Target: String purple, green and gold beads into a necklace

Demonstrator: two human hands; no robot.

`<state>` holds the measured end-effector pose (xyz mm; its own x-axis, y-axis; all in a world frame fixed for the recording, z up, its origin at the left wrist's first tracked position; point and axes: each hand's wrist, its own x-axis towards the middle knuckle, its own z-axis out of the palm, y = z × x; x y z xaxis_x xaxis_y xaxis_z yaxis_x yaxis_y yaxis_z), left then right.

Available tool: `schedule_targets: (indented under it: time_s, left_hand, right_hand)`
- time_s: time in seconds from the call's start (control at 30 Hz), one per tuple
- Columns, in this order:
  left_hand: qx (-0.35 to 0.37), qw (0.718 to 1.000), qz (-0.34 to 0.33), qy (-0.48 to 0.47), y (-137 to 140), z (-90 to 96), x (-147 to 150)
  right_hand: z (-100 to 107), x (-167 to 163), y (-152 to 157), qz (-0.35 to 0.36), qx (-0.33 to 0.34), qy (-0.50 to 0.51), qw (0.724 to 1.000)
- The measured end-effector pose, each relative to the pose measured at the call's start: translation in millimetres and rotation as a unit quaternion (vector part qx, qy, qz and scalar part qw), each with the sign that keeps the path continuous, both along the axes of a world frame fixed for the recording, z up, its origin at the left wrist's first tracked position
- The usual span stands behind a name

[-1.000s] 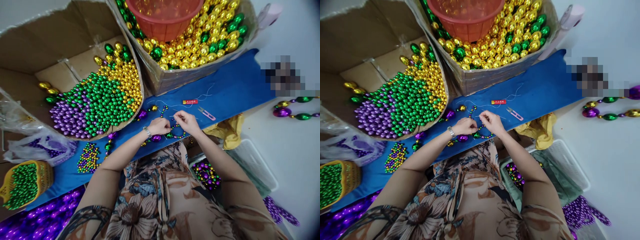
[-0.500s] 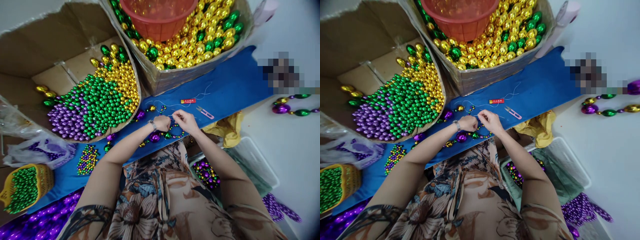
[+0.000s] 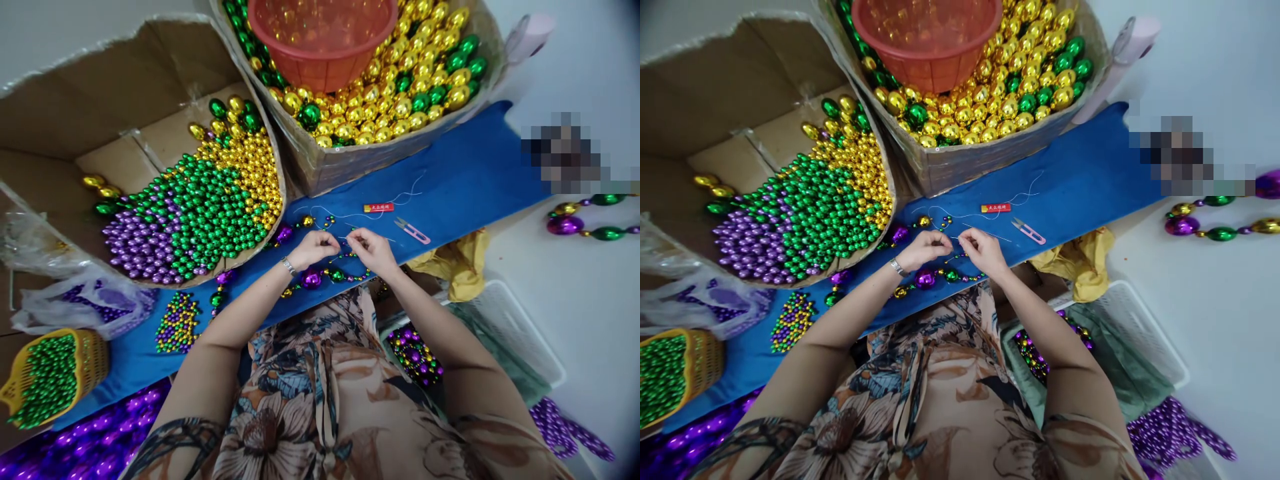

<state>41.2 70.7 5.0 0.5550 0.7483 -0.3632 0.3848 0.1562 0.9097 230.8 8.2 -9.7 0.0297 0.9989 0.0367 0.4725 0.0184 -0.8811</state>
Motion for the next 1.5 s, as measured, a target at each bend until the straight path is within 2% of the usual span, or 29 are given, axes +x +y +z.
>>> schedule_targets:
  time_s: [0.1, 0.17, 0.23, 0.3, 0.37, 0.53, 0.67, 0.8, 0.93, 1.07, 1.27, 1.33, 1.5]
  left_hand:
    - [-0.039, 0.998, 0.056, -0.016, -1.8, -0.1, 1.7]
    - [-0.019, 0.998, 0.052, 0.007, 0.6, 1.0, -0.9]
    - [0.058, 0.997, 0.004, 0.049, 4.1, 3.6, -7.0]
    - [0.137, 0.985, -0.063, 0.088, 6.9, 7.0, -14.6]
    - [0.182, 0.969, -0.123, 0.117, 8.3, 10.1, -21.4]
    - [0.210, 0.929, -0.239, 0.189, 8.3, 12.5, -30.3]
    - [0.209, 0.903, -0.284, 0.245, 9.8, 9.9, -32.1]
    - [0.225, 0.883, -0.306, 0.275, 12.4, 4.4, -31.1]
    - [0.265, 0.861, -0.331, 0.280, 10.5, 3.1, -28.7]
    - [0.277, 0.844, -0.343, 0.305, 4.1, 9.4, -24.5]
    - [0.292, 0.813, -0.373, 0.338, 2.2, 19.1, -18.2]
    - [0.293, 0.812, -0.375, 0.339, 2.1, 19.8, -16.7]
    - [0.281, 0.830, -0.355, 0.326, -1.5, 18.3, -12.3]
  right_hand:
    - [-0.4, -0.2, -0.5, 0.001, 0.005, -0.005, 1.000]
    - [0.5, 0.5, -1.2, 0.013, 0.023, -0.029, 0.999]
    - [1.7, 1.2, -1.9, 0.037, 0.046, -0.057, 0.997]
    - [2.2, 1.7, -2.5, 0.061, 0.059, -0.072, 0.994]
    - [1.8, 1.8, -2.6, 0.077, 0.068, -0.083, 0.991]
    - [-1.1, 0.9, -1.1, 0.121, 0.085, -0.126, 0.981]
    - [-1.0, -0.6, -0.5, 0.116, 0.088, -0.126, 0.981]
    - [1.6, -0.9, 0.4, 0.100, 0.092, -0.125, 0.983]
    - [5.0, 2.7, 2.7, 0.054, 0.094, -0.124, 0.986]
    - [8.1, 5.9, 4.4, 0.024, 0.089, -0.114, 0.989]
    - [10.8, 4.1, 3.6, 0.032, 0.090, -0.112, 0.989]
    - [11.7, 3.2, 3.4, 0.035, 0.095, -0.112, 0.989]
    - [13.1, 1.4, 2.9, 0.032, 0.099, -0.107, 0.989]
